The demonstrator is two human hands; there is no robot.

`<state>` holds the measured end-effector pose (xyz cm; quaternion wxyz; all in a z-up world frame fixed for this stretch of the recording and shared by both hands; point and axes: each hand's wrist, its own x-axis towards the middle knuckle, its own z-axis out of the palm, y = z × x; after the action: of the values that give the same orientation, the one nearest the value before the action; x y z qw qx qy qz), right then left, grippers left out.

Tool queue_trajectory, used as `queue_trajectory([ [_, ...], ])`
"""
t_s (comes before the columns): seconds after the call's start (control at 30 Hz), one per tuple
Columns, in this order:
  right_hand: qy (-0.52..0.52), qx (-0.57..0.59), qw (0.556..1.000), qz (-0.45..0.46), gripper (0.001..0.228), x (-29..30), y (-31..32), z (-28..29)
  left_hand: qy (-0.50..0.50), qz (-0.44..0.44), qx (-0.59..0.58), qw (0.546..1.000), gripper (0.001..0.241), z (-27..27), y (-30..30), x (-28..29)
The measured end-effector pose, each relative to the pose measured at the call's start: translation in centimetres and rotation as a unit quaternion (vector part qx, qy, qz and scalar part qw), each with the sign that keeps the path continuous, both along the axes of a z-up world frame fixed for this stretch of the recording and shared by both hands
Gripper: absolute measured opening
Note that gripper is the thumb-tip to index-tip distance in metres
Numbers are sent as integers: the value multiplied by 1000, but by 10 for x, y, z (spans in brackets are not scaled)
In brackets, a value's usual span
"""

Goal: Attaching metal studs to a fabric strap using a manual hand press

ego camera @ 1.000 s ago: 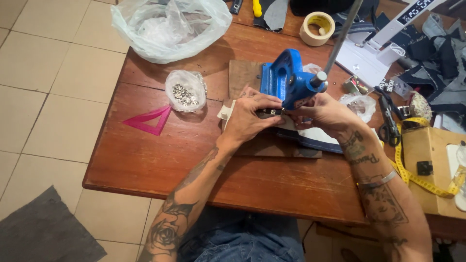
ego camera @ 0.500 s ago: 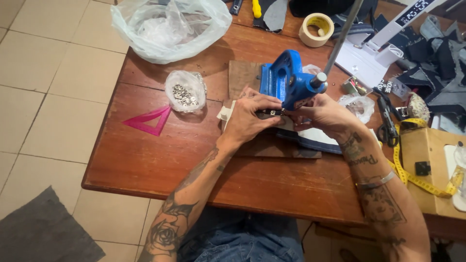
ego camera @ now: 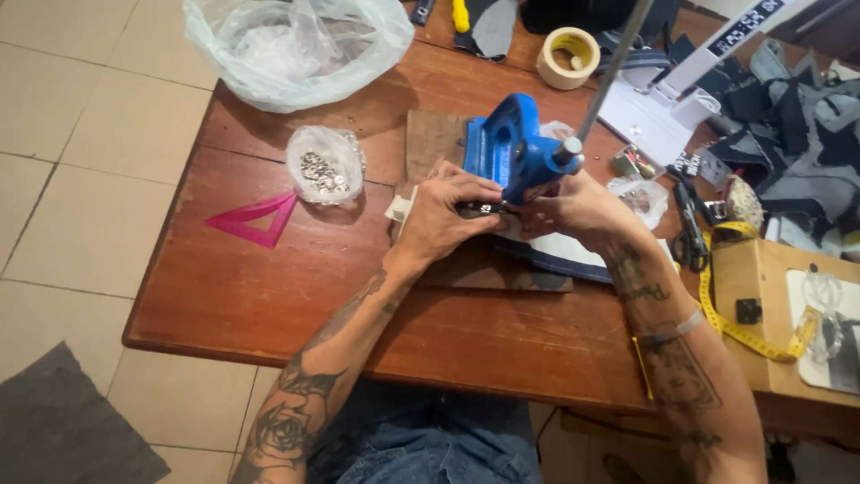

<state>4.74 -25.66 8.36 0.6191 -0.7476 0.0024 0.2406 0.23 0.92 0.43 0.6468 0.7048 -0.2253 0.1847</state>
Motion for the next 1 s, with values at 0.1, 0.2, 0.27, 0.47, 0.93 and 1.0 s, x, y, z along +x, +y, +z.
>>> queue_trajectory([
  [0.1,-11,-16,1000,16,25,-12,24,37,-1,9,5,1000,35,2,-1,-2],
  [0.2,-30,-26,999,30,22,-2,13,18,-2,9,13,1000,35,-5,-2,1],
  [0.27,-34,-35,999,23,26,-4,17,29,-2,6,19,1000,35,2,-2,0],
  [0.47,-46,-61,996,37,33,-9,30,53,0,-1,38,999,35,0,2,4],
  [0.93,-4,-4,1000,2,10,-20,3,23,-41,0,72,997,35,-12,7,7],
  [1.0,-18,-13,1000,-16,17,-39,3,35,-93,39,116,988,31,-13,7,6],
])
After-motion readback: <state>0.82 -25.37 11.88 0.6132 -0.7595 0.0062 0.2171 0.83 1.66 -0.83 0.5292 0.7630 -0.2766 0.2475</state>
